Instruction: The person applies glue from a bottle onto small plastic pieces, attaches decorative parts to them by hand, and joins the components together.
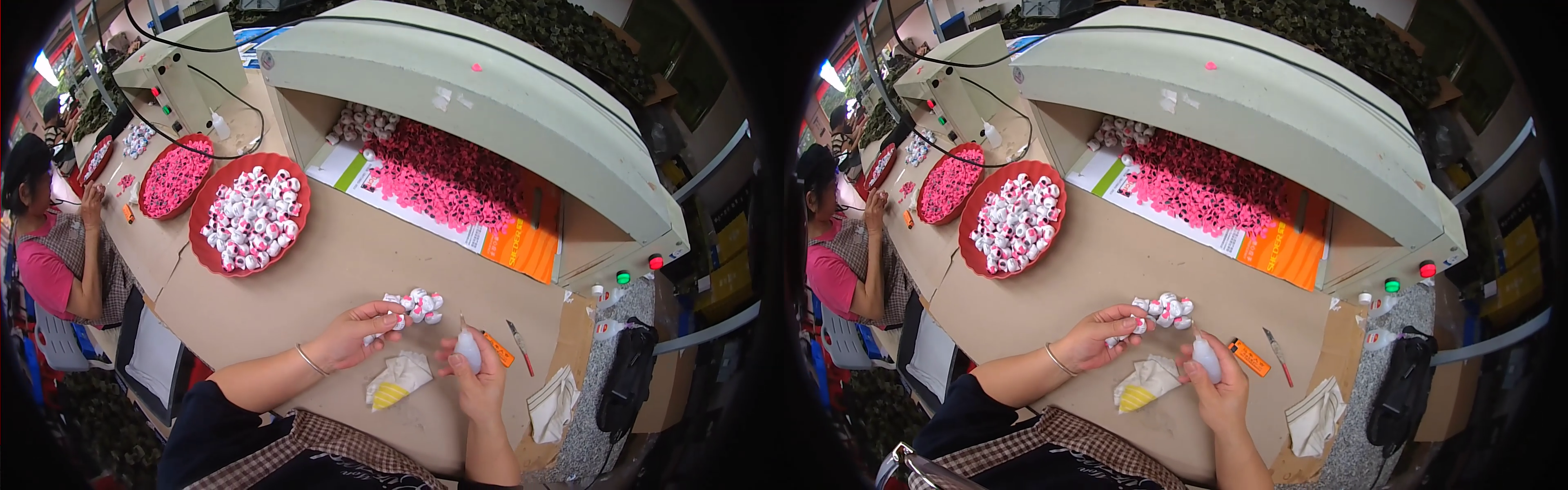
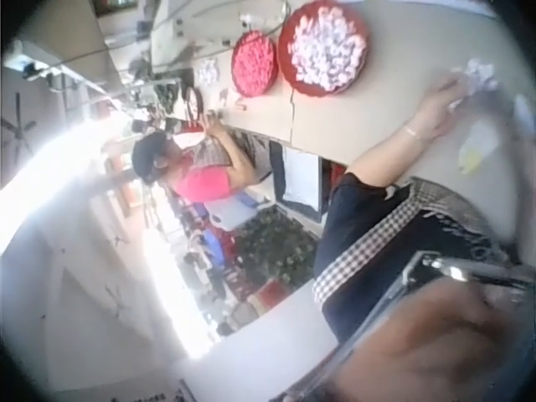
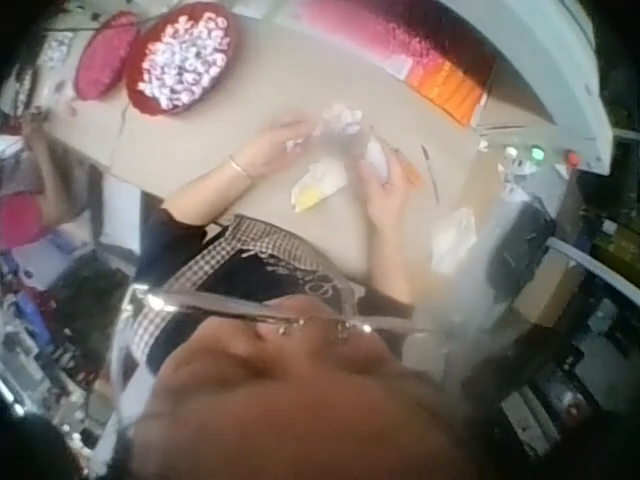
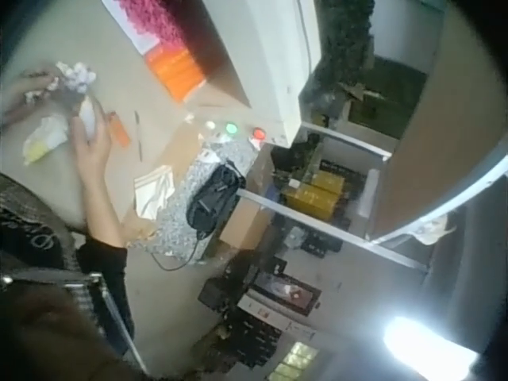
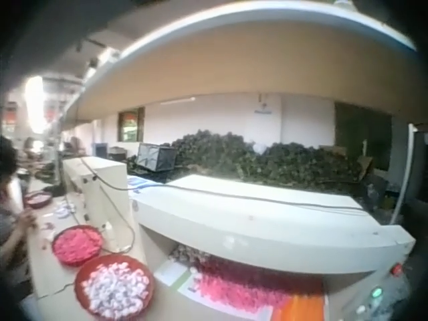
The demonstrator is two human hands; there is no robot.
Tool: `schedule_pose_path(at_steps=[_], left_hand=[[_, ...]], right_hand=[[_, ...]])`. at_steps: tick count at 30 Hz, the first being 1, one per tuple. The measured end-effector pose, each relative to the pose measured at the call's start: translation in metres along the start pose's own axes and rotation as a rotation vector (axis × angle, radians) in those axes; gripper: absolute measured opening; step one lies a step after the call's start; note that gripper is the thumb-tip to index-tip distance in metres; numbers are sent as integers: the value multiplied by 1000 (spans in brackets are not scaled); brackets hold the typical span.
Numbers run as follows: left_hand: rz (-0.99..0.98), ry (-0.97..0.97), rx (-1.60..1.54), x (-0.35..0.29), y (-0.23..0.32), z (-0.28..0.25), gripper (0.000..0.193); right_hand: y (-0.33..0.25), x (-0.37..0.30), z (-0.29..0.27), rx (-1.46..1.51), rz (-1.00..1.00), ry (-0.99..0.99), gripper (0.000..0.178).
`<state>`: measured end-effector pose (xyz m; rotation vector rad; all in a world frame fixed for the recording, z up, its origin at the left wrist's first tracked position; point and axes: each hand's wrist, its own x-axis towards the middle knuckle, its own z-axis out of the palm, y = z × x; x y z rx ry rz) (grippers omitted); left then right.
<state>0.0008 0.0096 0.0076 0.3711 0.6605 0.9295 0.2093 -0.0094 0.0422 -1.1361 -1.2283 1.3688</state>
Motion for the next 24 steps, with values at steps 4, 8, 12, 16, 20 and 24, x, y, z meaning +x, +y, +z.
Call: schedule_pose_path(at_steps=[4, 8, 12, 16, 20, 24], left_hand=[[8, -14, 18, -3, 6, 10, 31], [26, -46, 58, -3, -1, 0, 34], [72, -8, 44, -4, -5, -1, 35], [102, 47, 100, -4, -3, 4, 35], [114, 23, 118, -5, -6, 3, 35], [103, 20, 92, -3, -6, 4, 34]], right_hand=[[14, -2, 2, 216, 125, -42, 23], [15, -2, 3, 225, 54, -66, 21], [21, -3, 10, 201, -51, -37, 20], [27, -2, 12, 68, -258, 73, 24], [29, -4, 14, -39, -365, 114, 22], [37, -3, 10, -188, -424, 101, 26]])
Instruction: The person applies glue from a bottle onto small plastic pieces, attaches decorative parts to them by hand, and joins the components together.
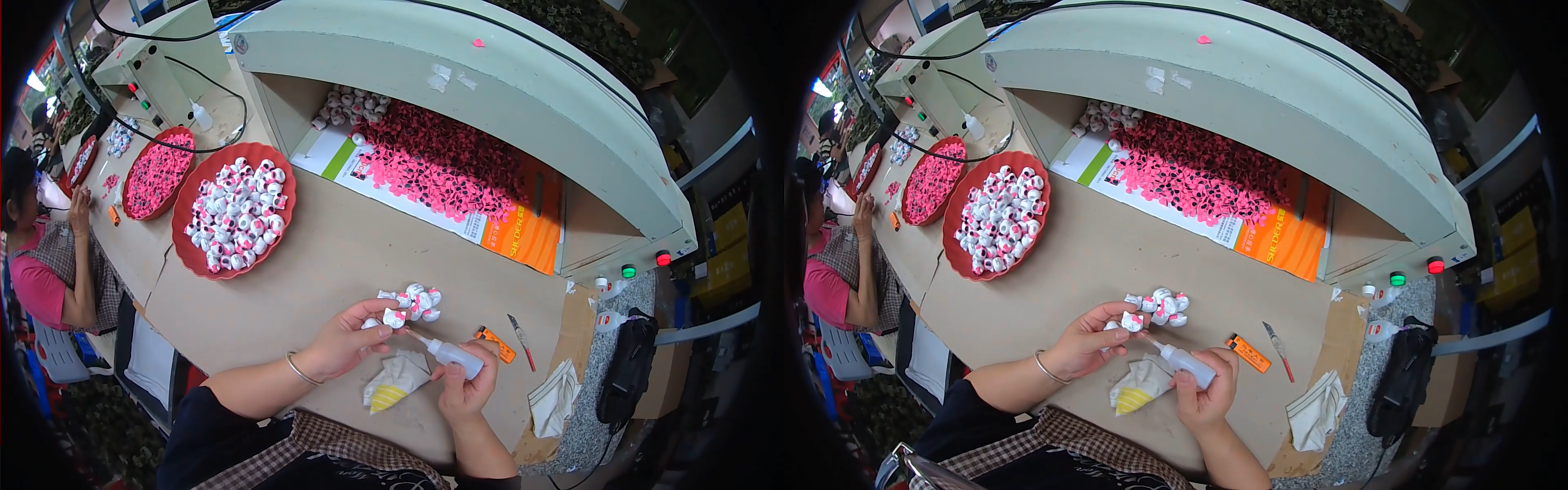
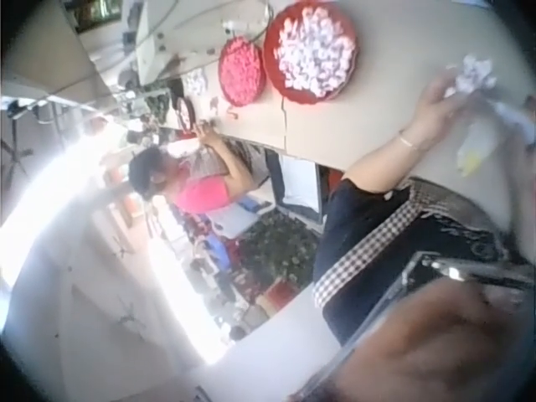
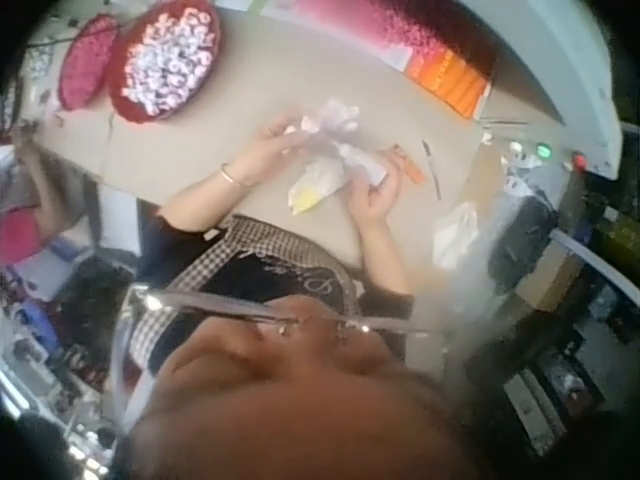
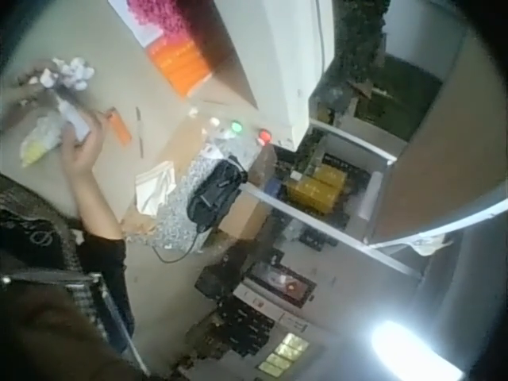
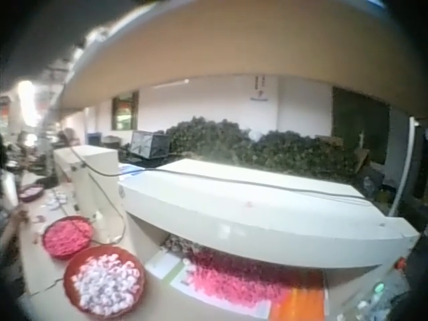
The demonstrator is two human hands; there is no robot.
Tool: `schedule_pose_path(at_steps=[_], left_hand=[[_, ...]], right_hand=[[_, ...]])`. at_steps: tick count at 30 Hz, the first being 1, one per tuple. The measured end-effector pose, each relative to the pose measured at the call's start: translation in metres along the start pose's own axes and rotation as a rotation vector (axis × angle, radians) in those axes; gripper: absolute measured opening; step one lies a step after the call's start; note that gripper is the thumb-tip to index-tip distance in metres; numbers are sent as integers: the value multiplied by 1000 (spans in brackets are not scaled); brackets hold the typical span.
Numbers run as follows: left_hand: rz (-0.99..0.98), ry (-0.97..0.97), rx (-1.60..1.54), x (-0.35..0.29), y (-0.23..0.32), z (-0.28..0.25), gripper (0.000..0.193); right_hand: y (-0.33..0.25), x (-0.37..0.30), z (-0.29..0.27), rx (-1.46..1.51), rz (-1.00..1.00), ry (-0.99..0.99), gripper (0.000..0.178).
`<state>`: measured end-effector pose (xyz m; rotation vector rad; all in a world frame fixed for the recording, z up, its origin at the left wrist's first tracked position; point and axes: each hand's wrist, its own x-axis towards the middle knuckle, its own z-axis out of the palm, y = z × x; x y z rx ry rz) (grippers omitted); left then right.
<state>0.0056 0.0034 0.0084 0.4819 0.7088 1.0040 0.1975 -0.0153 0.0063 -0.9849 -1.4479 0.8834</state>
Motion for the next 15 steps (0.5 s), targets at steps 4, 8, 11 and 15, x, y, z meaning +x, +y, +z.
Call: schedule_pose_path(at_steps=[4, 8, 11, 15], left_hand=[[-16, 3, -17, 0, 1, 2, 34], [-26, 8, -23, -1, -1, 0, 34], [-14, -3, -13, 0, -1, 1, 34], [-24, -11, -19, -2, 0, 1, 34]], right_hand=[[1, 1, 2, -24, -24, 26, 25], [1, 3, 3, -44, -18, 41, 23], [2, 1, 3, -12, -7, 57, 23], [1, 2, 3, -9, -1, 59, 23]])
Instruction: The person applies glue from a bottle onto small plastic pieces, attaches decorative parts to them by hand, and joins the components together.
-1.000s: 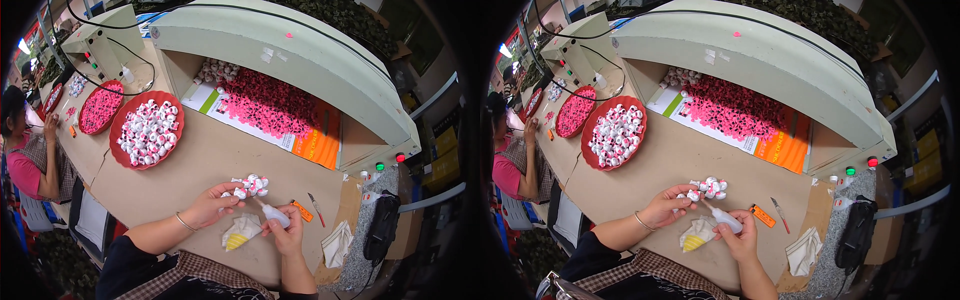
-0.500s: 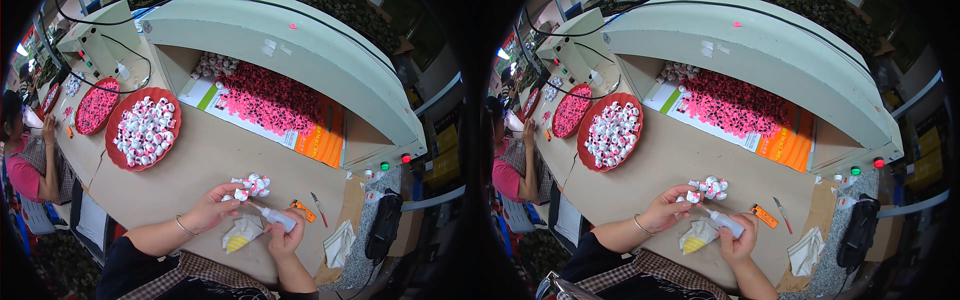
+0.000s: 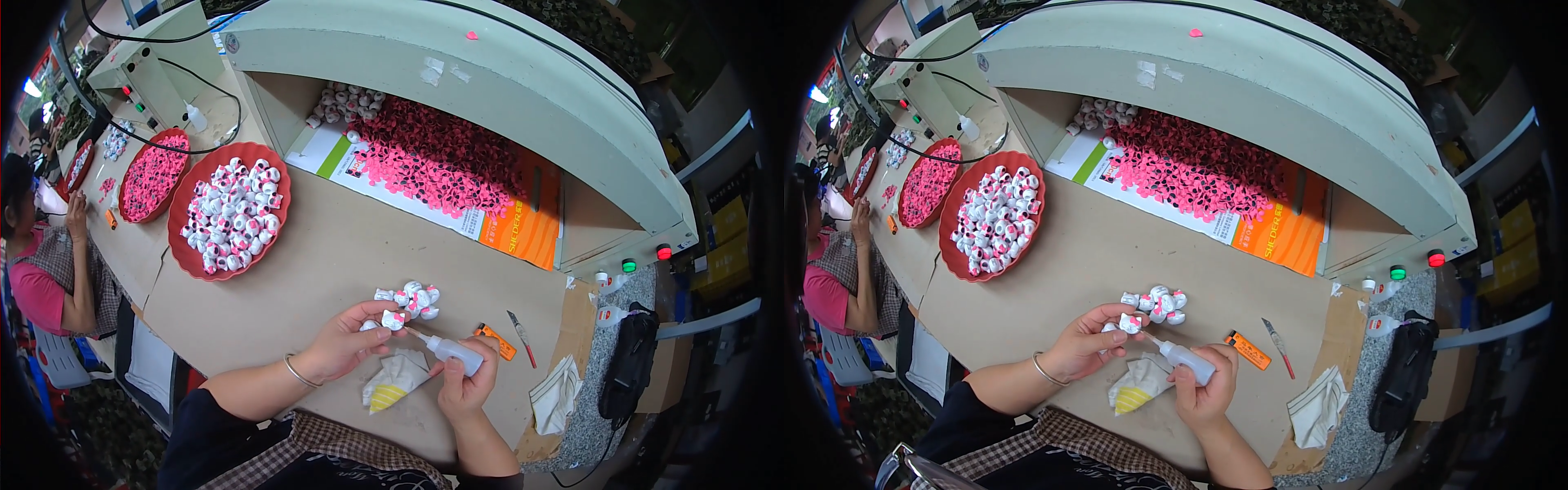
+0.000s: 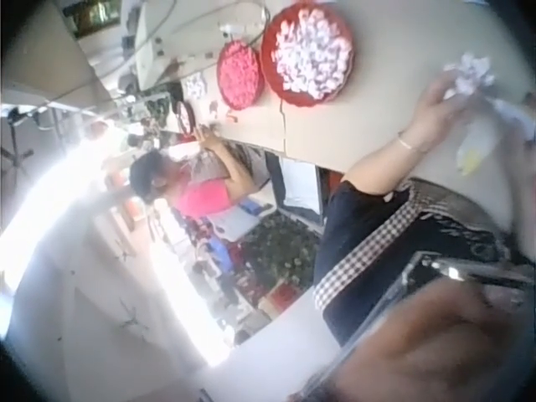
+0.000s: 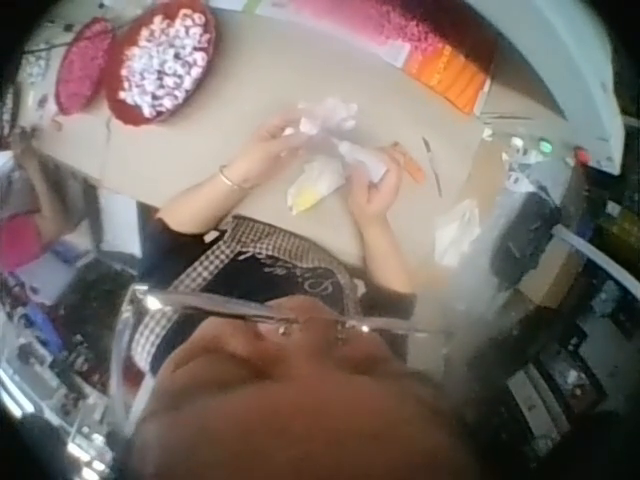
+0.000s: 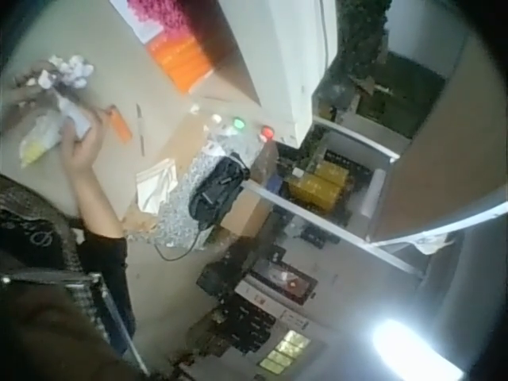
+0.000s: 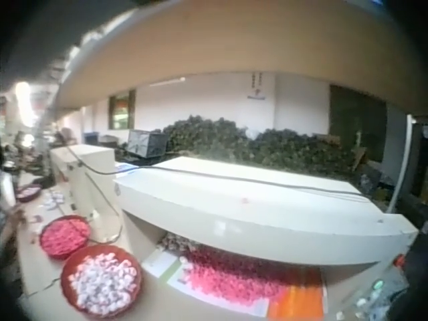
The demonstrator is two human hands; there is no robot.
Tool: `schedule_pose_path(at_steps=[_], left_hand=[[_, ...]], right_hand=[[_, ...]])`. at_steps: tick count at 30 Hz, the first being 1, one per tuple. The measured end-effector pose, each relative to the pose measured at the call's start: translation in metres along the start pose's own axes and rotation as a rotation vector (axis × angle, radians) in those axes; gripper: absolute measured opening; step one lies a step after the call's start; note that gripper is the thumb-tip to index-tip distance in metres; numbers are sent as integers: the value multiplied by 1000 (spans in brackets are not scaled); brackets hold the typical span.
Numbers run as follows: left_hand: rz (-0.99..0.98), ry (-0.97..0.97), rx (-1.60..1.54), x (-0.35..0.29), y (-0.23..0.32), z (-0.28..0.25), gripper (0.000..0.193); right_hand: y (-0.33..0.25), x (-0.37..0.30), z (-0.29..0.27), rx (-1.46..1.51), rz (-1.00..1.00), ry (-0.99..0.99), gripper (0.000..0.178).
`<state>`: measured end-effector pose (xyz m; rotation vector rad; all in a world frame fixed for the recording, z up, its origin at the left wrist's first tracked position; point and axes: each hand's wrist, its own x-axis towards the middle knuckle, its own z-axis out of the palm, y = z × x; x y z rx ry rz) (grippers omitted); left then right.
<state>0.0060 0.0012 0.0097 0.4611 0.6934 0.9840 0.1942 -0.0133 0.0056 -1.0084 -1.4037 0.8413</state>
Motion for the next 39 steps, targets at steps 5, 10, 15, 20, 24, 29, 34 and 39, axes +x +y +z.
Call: schedule_pose_path(at_steps=[5, 10, 15, 20, 24, 29, 34, 39], left_hand=[[-29, -25, -5, 1, 2, 1, 34], [-50, -27, 6, -1, 4, 3, 34], [-59, -20, 5, 0, 4, 4, 35], [-55, -17, 0, 1, 2, 2, 35], [-32, 13, 10, 0, 1, 1, 35], [38, 12, 49, 0, -1, 0, 36], [55, 16, 104, 0, -3, 0, 35], [60, 16, 155, -2, -2, 4, 36]], right_hand=[[1, 0, 2, 7, -25, 5, 23], [3, 0, 0, -111, -65, -95, 27], [2, 0, 1, -104, -70, -109, 28], [4, -1, -1, -115, -71, -110, 28], [1, -1, -1, -63, -46, -58, 23], [3, -1, -6, -226, -122, -68, 22], [-3, 0, 2, -72, -51, -31, 27], [-4, 0, 3, 36, -29, -20, 26]])
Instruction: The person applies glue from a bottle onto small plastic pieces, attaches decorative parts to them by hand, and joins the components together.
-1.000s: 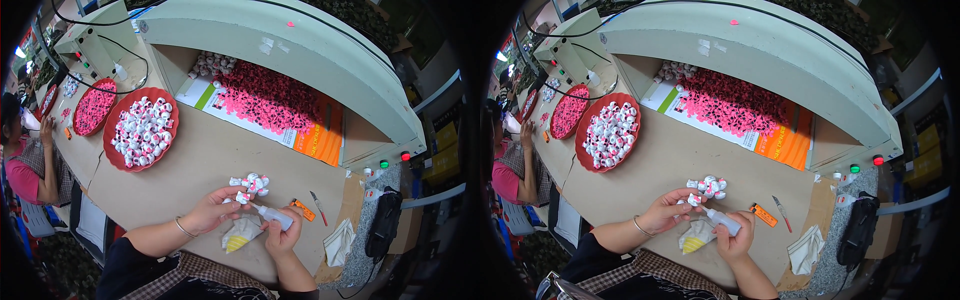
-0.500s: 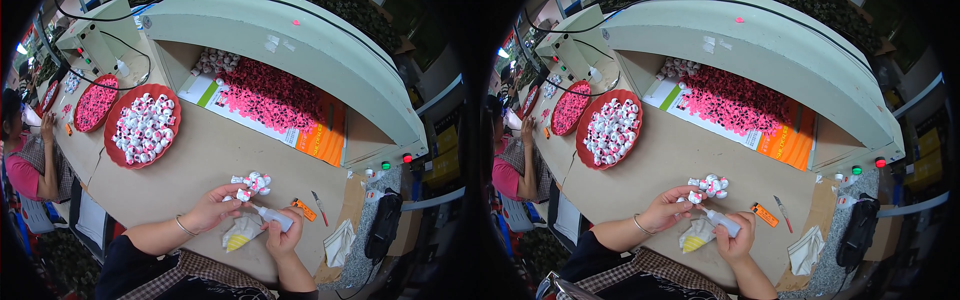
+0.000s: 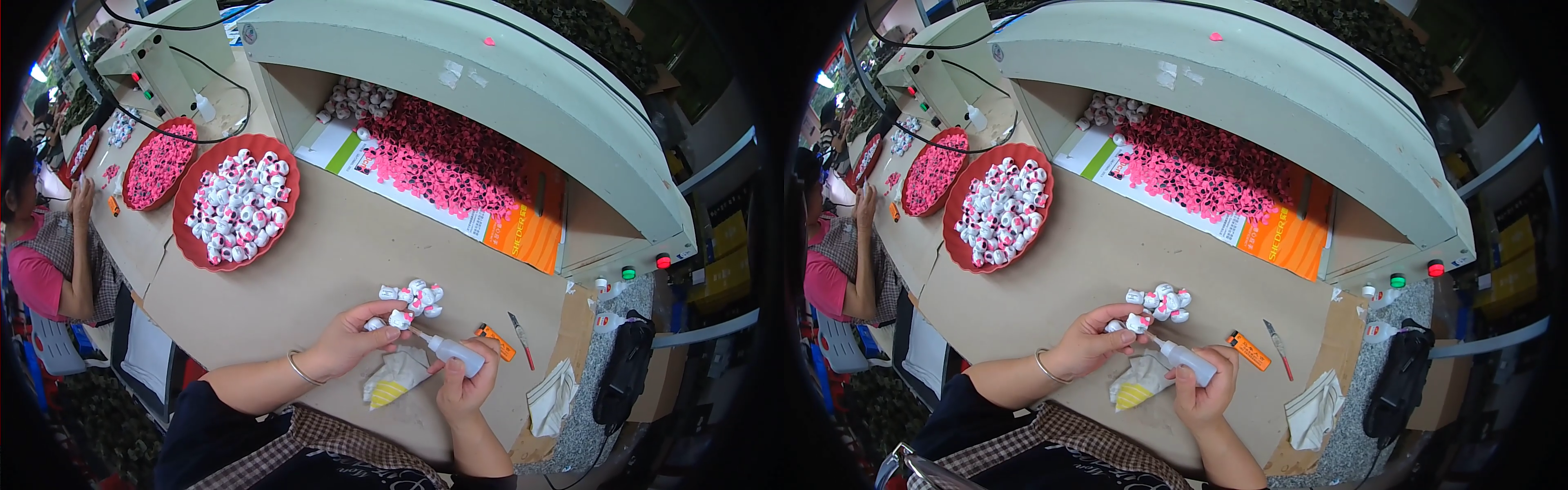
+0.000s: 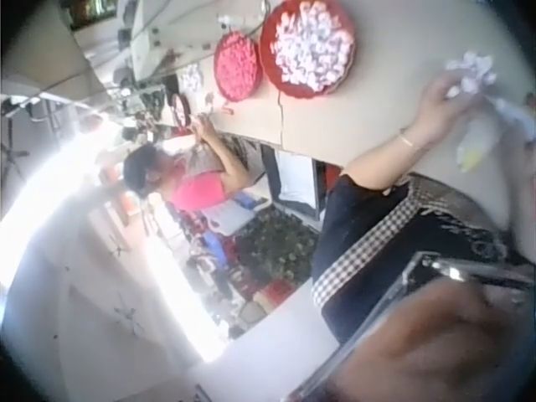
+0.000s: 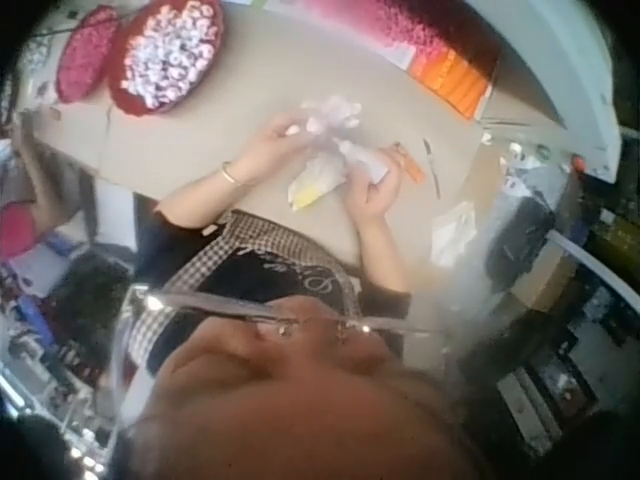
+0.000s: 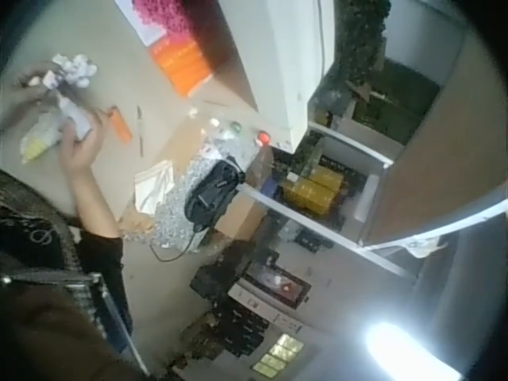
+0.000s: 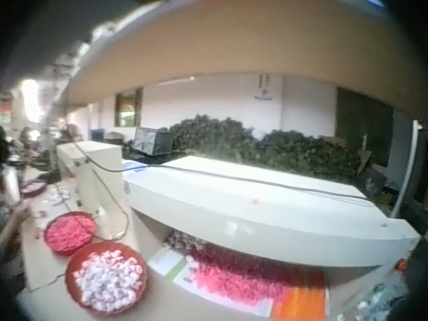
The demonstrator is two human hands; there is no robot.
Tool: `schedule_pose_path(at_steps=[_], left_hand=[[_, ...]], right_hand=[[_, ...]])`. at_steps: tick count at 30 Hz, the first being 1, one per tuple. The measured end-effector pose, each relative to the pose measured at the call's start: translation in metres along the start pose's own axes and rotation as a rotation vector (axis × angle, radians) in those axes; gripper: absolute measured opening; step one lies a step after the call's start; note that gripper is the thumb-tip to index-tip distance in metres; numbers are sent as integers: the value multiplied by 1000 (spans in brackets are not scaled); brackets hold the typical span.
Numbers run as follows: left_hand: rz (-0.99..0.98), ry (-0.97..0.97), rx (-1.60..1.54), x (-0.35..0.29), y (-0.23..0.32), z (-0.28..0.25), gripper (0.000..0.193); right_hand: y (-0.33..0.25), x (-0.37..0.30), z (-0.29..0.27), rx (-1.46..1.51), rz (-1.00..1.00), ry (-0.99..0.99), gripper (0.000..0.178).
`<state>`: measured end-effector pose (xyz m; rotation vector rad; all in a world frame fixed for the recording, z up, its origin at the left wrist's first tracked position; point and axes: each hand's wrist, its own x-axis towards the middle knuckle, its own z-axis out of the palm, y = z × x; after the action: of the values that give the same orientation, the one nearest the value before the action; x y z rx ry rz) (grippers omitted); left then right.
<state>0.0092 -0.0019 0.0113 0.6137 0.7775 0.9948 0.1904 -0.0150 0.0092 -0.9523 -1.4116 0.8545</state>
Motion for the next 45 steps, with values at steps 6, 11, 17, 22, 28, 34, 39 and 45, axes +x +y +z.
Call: schedule_pose_path(at_steps=[6, 11, 17, 22, 28, 34, 39, 45], left_hand=[[3, -27, 40, -1, 0, 0, 38], [1, -33, 77, 0, 0, 1, 38], [44, -22, 118, -1, -2, 0, 38], [48, 16, 122, 0, 0, 1, 36], [55, -10, 98, 0, -1, 1, 36], [-3, 12, 48, 1, 1, -1, 38], [7, 9, 41, 0, 2, -3, 38], [24, 19, 8, -1, 2, -5, 39]], right_hand=[[3, 0, 0, -127, -48, -39, 27], [2, 0, 2, -89, -25, -58, 26], [-1, -1, 0, -65, 9, -58, 23], [2, 0, -5, -119, -17, -40, 23], [-17, 11, -1, 149, 190, 103, 19], [-25, 56, -20, 166, 406, 138, 18], [35, 119, -11, -271, 271, -48, 11], [85, 155, 4, -1036, -84, -290, 21]])
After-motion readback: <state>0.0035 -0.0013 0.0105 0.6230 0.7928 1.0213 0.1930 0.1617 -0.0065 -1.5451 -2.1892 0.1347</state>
